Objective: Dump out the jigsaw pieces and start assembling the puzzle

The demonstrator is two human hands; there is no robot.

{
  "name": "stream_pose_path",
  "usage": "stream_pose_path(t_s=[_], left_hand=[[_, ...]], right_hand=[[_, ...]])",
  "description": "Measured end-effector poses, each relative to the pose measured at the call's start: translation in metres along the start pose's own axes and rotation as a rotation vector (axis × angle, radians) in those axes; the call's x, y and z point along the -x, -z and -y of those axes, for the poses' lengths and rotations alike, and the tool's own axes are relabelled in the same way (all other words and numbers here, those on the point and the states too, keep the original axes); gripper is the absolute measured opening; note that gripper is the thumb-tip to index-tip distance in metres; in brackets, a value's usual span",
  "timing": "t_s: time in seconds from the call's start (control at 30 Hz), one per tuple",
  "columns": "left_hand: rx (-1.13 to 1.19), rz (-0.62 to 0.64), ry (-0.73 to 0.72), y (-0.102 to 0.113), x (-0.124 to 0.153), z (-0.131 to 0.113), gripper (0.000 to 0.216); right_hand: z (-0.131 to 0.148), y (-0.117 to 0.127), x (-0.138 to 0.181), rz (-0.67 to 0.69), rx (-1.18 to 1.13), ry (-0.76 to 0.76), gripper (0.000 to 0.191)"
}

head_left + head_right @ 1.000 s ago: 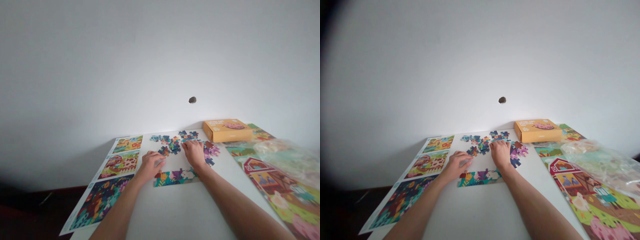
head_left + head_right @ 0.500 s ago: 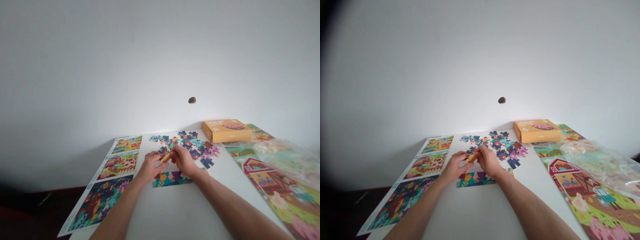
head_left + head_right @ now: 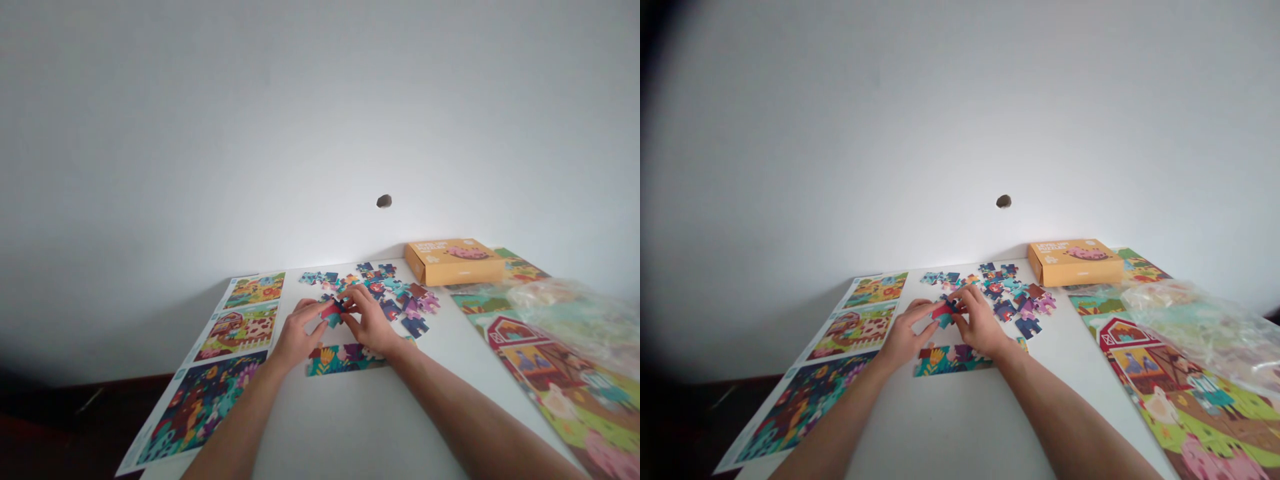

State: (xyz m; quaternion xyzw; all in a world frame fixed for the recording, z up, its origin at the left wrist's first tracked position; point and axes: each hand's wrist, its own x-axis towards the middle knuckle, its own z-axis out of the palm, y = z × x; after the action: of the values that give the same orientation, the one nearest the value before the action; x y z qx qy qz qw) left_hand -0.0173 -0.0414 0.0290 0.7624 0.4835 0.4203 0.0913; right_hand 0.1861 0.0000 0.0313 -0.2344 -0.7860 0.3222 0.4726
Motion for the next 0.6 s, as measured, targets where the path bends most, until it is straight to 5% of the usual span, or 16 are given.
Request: stream_pose_path(t_s=[0.33, 0.6], left_hand=[[0.031, 0.124, 0.028, 0.007, 0.001, -0.012, 0.054], [0.129, 0.133, 0.138, 0.004, 0.001, -0.012, 0.043]], right_hand=[[-0.006, -0.002, 0.001, 0.036, 0.034, -0.035, 0.051], [-0.002, 0.0, 0.003, 0.089, 0.062, -0.051, 0.057]])
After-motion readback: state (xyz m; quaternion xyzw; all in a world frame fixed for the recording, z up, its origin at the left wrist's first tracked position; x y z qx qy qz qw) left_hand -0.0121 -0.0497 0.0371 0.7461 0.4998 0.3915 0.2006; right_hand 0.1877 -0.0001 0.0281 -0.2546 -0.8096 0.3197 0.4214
